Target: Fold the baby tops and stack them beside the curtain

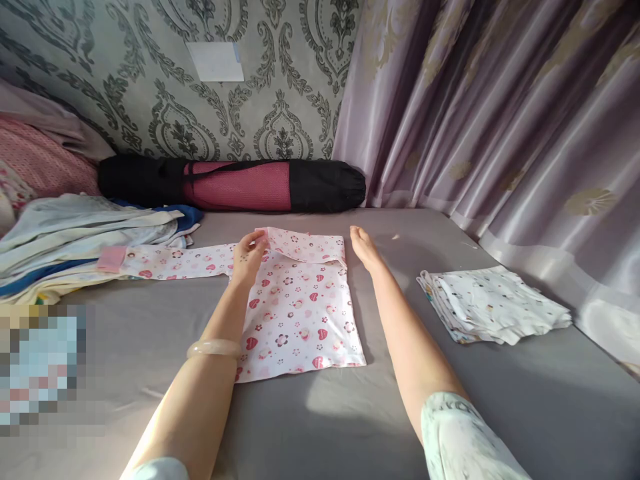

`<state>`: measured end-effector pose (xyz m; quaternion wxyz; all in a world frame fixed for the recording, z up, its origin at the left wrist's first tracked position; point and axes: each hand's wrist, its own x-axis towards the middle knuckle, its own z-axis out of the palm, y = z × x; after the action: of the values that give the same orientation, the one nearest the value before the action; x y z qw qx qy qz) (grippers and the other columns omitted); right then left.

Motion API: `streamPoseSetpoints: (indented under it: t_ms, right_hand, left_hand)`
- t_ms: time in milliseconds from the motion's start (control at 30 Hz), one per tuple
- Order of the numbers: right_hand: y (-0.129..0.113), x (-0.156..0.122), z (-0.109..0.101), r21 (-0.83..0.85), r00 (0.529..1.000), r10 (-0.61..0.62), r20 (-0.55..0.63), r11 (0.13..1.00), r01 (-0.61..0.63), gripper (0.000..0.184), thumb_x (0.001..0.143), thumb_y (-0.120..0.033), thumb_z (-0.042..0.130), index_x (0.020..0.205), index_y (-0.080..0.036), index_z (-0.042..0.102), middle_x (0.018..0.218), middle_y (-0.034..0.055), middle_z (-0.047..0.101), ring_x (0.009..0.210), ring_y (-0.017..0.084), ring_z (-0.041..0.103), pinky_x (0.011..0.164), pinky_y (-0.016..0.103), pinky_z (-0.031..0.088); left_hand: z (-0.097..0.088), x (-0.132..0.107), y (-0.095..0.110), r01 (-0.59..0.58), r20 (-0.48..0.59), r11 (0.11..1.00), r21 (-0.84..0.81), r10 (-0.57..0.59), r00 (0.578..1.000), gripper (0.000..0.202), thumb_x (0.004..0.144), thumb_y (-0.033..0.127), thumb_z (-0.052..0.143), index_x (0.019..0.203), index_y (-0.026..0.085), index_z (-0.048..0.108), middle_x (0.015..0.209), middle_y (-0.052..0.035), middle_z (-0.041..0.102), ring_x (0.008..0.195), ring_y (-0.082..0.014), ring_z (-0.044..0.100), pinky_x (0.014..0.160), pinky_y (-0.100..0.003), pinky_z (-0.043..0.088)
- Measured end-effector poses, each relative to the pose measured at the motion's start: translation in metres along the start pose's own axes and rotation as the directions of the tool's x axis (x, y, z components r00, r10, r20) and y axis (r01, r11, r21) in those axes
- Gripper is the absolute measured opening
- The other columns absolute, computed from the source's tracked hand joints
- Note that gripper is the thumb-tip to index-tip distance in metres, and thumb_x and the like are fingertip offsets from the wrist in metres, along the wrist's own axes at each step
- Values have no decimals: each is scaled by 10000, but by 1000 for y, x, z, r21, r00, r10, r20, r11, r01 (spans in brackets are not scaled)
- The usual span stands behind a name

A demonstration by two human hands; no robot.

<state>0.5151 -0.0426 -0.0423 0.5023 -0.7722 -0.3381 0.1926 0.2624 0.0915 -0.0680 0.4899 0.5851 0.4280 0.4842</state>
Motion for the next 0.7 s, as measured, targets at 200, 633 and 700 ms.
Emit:
streamPoseSetpoints:
  t_ms: [200, 633, 700]
  right_hand:
    - [8, -16, 26, -453, 953, -157, 260, 852, 264, 545, 1002, -333, 254, 1512, -172, 357, 1618, 94, 260, 1504, 218, 174, 1220, 451, 103]
    - [17, -30, 41, -666, 891, -166, 422, 611, 429, 678, 1001, -458, 209, 1568, -87, 191, 1644, 133, 117, 1518, 241, 79, 1218, 463, 19]
    - [16, -30, 41, -677, 893, -137, 430, 606, 419, 686, 1000, -474, 188, 1569, -92, 188, 1646, 127, 109, 1518, 238, 83, 1218, 461, 27]
  left_hand:
    - [-9, 1, -5, 90, -12, 982, 164, -89, 996, 485, 691, 297, 627, 1148, 141, 668, 827, -61, 683, 726, -177, 649, 702, -295, 543]
    - [-17, 1, -9, -122, 58, 759, 640, 111, 992, 404, 758, 130, 507, 1129, 150, 664, 1161, -159, 631, 1146, -309, 589, 1055, -439, 423]
    - [-17, 1, -10, -146, 79, 737, 660, 125, 989, 400, 770, 115, 499, 1136, 150, 656, 1168, -158, 624, 1164, -307, 579, 1064, -441, 417]
